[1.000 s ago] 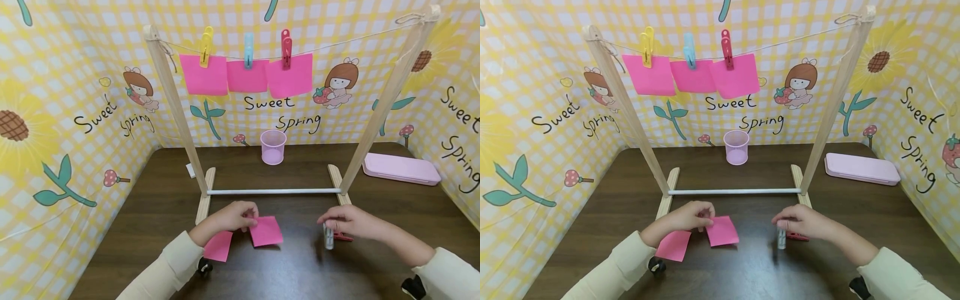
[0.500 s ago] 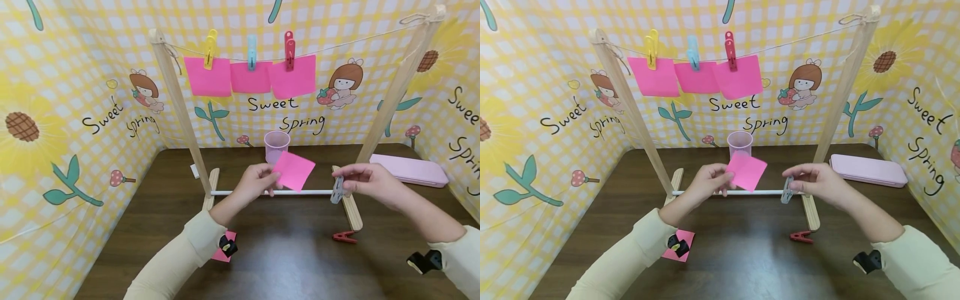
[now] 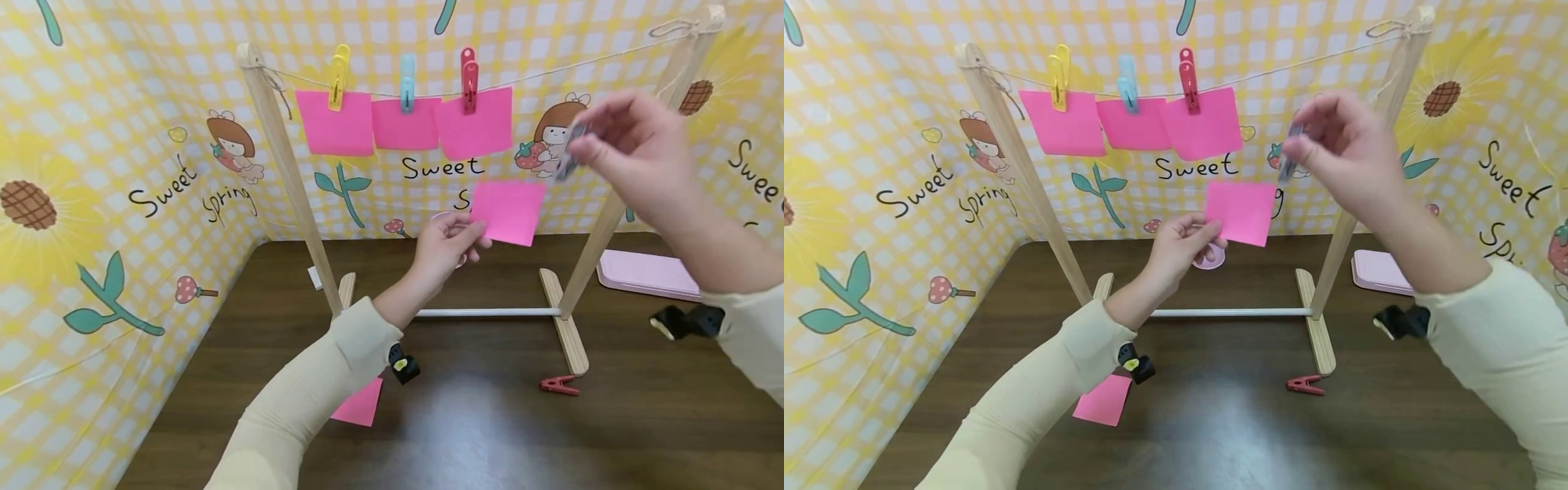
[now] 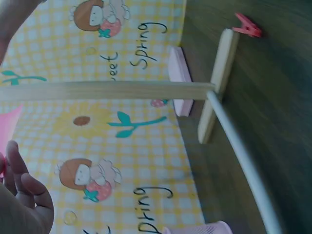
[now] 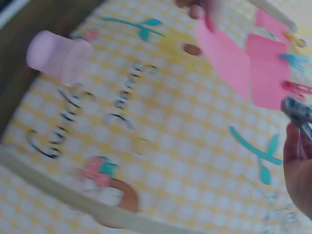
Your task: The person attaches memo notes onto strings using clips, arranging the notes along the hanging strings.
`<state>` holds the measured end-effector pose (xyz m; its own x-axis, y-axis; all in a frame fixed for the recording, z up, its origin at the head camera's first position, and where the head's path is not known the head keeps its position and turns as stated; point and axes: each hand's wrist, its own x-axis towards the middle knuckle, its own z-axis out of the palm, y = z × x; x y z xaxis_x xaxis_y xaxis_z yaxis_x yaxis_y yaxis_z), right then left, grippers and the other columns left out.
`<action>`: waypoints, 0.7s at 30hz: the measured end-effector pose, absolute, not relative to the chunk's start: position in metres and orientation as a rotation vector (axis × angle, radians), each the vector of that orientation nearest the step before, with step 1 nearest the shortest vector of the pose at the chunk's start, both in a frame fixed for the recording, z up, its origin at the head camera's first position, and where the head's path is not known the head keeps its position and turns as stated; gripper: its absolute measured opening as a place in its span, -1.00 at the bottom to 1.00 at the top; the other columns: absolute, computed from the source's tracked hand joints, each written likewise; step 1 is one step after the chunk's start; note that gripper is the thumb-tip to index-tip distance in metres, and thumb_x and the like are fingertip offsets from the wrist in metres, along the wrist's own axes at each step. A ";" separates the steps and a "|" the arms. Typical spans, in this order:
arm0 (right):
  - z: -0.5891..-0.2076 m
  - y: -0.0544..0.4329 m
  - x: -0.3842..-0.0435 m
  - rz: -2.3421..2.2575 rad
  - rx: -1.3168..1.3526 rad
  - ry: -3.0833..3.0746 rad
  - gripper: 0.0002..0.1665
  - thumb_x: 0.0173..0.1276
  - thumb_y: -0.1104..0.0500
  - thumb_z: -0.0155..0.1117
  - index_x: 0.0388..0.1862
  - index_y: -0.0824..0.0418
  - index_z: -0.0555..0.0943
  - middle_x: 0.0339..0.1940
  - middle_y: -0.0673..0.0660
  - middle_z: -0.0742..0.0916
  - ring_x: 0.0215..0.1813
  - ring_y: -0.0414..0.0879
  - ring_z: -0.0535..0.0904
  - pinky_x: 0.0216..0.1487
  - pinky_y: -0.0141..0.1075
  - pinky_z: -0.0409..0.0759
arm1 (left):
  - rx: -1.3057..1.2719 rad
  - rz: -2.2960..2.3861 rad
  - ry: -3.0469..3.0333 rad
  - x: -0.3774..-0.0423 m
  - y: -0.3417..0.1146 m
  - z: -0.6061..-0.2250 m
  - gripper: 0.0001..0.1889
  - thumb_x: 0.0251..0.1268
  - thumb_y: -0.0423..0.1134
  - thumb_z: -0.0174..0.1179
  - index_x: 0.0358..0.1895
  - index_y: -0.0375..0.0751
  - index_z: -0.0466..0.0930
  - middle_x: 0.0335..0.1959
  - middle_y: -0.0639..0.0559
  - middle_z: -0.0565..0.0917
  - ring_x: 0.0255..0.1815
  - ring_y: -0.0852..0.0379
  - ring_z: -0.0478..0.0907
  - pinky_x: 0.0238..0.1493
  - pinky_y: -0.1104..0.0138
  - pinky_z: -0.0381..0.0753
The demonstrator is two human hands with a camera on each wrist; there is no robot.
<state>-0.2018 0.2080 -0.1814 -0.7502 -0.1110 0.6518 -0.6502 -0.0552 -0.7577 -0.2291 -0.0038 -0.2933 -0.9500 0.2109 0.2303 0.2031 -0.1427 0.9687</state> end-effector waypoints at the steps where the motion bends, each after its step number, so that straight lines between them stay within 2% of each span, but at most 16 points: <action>1: -0.172 0.205 -0.205 1.824 0.837 -1.777 -0.78 0.07 0.53 0.30 -0.28 0.42 0.53 -0.40 0.18 0.63 -0.41 -0.10 0.52 -0.35 -0.50 0.51 | 0.479 2.348 2.029 -0.230 0.000 -0.289 -0.86 0.23 -0.34 0.20 -0.27 -0.39 0.55 -0.60 0.00 0.65 -0.76 0.21 0.46 -0.76 0.48 0.24; 4: -0.148 0.196 -0.216 1.658 0.910 -1.676 -0.80 0.04 0.55 0.31 -0.35 0.46 0.51 -0.45 0.16 0.63 -0.41 -0.10 0.53 -0.36 -0.47 0.47 | 0.441 2.420 1.976 -0.233 0.011 -0.278 -0.85 0.20 -0.33 0.24 -0.29 -0.39 0.57 -0.61 0.02 0.65 -0.77 0.22 0.45 -0.76 0.48 0.23; 7: -0.131 0.188 -0.227 1.536 0.963 -1.598 -0.84 0.04 0.56 0.29 -0.40 0.46 0.52 -0.50 0.14 0.62 -0.40 -0.10 0.55 -0.31 -0.44 0.49 | 0.431 2.450 1.957 -0.235 0.020 -0.266 -0.84 0.19 -0.31 0.25 -0.28 -0.37 0.60 -0.59 -0.04 0.66 -0.75 0.21 0.46 -0.68 0.48 0.34; 10: -0.117 0.182 -0.233 1.499 0.950 -1.590 -0.82 0.08 0.53 0.28 -0.32 0.38 0.56 -0.47 0.13 0.60 -0.36 -0.09 0.53 -0.25 -0.42 0.48 | 0.438 2.440 1.982 -0.236 0.027 -0.255 -0.84 0.20 -0.28 0.24 -0.28 -0.35 0.60 -0.55 -0.08 0.67 -0.73 0.21 0.46 -0.63 0.46 0.36; 15: -0.103 0.181 -0.241 1.246 0.878 -1.761 -0.71 0.20 0.43 0.21 -0.10 0.22 0.55 -0.43 -0.02 0.57 -0.38 -0.17 0.43 -0.25 -0.42 0.38 | 0.448 2.454 1.983 -0.239 0.037 -0.238 -0.83 0.20 -0.30 0.23 -0.24 -0.37 0.60 -0.53 -0.10 0.68 -0.74 0.22 0.46 -0.63 0.47 0.33; 21: -0.095 0.181 -0.243 1.146 0.743 -2.002 -0.78 0.26 0.34 0.19 -0.14 0.12 0.55 -0.43 -0.12 0.53 -0.33 -0.26 0.42 -0.21 -0.46 0.33 | 0.451 2.512 1.920 -0.243 0.044 -0.225 -0.78 0.20 -0.31 0.23 -0.16 -0.41 0.60 -0.52 -0.14 0.68 -0.73 0.18 0.47 -0.65 0.47 0.32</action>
<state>-0.2434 0.1813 -0.0948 -0.5884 -0.1326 0.7976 -0.7549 0.4434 -0.4832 -0.2429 0.0444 -0.2254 -0.9589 0.1282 0.2533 0.2108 -0.2764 0.9376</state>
